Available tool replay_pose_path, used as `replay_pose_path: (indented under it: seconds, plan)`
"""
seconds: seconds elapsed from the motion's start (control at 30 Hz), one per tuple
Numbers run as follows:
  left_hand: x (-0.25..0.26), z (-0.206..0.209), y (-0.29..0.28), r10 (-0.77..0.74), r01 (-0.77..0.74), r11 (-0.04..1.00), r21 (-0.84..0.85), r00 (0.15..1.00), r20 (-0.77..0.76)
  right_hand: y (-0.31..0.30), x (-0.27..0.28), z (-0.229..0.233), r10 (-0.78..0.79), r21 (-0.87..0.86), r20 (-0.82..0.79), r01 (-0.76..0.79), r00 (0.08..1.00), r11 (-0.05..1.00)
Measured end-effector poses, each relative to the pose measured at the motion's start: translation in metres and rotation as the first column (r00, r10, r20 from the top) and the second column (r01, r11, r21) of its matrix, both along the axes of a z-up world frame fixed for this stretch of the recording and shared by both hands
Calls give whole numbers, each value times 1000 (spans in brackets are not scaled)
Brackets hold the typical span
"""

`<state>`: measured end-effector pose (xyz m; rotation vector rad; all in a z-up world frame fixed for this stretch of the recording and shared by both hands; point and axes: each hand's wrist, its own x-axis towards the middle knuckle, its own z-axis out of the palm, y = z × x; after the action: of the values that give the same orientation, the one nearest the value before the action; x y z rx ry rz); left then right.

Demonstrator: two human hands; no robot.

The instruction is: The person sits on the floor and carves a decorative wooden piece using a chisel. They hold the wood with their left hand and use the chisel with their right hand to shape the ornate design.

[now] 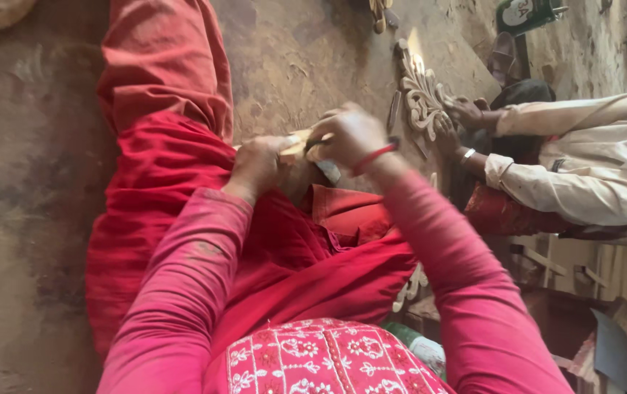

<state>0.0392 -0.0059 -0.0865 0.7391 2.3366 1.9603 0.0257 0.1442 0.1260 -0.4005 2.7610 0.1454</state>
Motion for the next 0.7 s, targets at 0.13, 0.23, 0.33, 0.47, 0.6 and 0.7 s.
replay_pose_path:
  seconds: [0.13, 0.23, 0.33, 0.47, 0.6, 0.7]
  plan:
    - [3, -4, 1, 42, -42, 998, 47, 999, -12, -36, 7, 3, -81, 118, -11, 82, 997, 990]
    - [0, -8, 10, 38, -38, 999, 4, 997, -69, -42, 10, 3, -131, 128, -17, 132, 991, 983]
    - [9, -14, 10, 56, -51, 997, 64, 995, -86, -42, 19, -12, -136, 161, -101, 151, 986, 975]
    - [8, -3, 9, 15, -15, 1000, 14, 999, -47, -43, 12, -11, -115, 191, -153, 144, 981, 971]
    - [7, -7, 7, 8, -9, 1000, -12, 997, -72, -52, 12, -19, -210, 175, 9, 205, 978, 963]
    - [13, -9, 10, 38, -35, 999, 25, 991, -128, -48, 23, -27, -165, 188, -106, 183, 981, 965]
